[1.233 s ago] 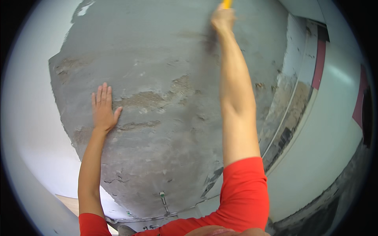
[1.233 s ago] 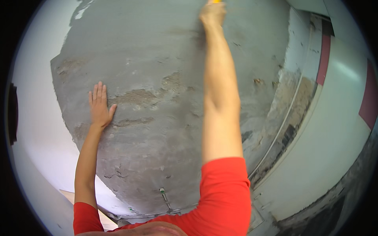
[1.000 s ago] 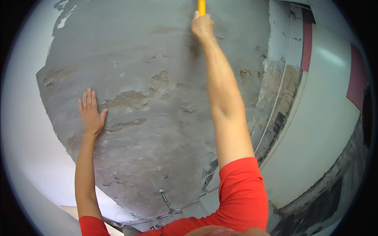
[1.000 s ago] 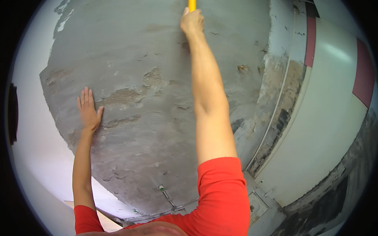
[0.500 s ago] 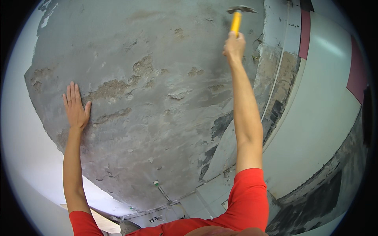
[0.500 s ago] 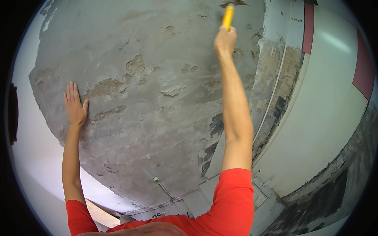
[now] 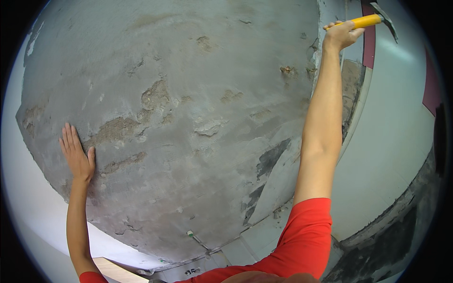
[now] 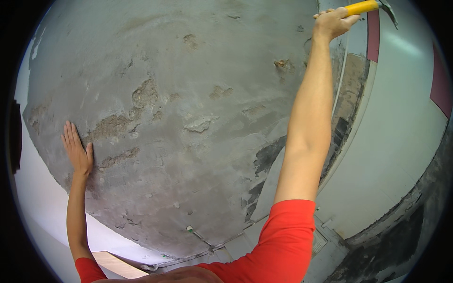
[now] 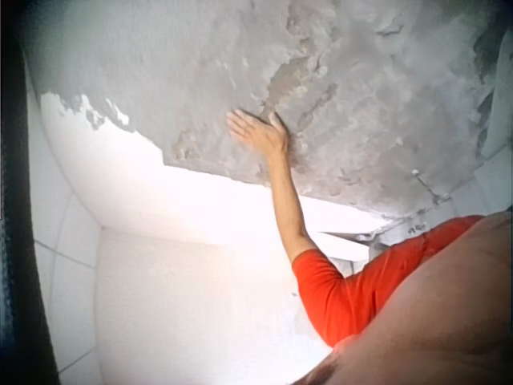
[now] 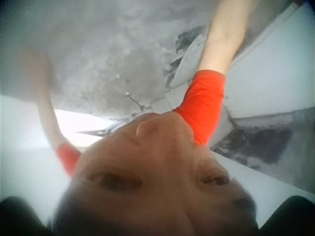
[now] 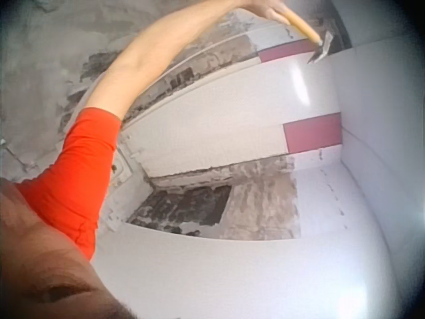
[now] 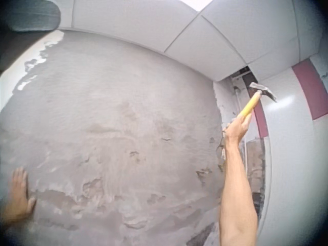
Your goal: The person measures and marks a wall, then uses a hammer to remove old plaster and debris. They handle a large white wall panel, positioning it against the wall, and use a tape measure and pencil to mark dimensions. The person also moves a stepladder and continues measuring and preparing the wall surface.
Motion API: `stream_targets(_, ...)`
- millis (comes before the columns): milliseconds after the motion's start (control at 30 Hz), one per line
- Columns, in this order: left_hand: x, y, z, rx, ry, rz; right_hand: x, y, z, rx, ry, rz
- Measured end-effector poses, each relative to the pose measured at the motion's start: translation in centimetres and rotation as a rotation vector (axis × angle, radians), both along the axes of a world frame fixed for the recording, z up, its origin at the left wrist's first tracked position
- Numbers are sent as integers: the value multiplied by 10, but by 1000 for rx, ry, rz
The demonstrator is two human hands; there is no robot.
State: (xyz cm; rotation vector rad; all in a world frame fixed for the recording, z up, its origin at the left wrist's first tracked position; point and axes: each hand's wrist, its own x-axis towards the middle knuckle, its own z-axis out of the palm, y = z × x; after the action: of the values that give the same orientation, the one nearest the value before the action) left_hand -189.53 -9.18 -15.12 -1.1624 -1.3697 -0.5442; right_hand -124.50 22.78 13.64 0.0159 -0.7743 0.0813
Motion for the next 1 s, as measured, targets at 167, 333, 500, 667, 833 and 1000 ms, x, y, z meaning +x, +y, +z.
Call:
stream_targets(167, -1, 3, -2, -14, -9, 35, -6, 88, 26, -79, 165, -168)
stream_targets(333, -4, 5, -1, -25, -30, 43, -7, 174, 12, -768, -259, 33)
stream_targets(500, 0, 9, -4, 3, 5, 2, -15, 112, -17, -482, -128, 78)
stream_targets(667, 0, 10, -1, 34, 31, 18, -26, 99, -5, -297, 28, -256)
stream_targets(833, 3, 8, 0, 12, 20, 28, -20, 137, 5, -801, -397, 95)
stream_targets(1000, 2, 11, -5, 17, 23, -23, -40, 120, -38, -758, -498, 128)
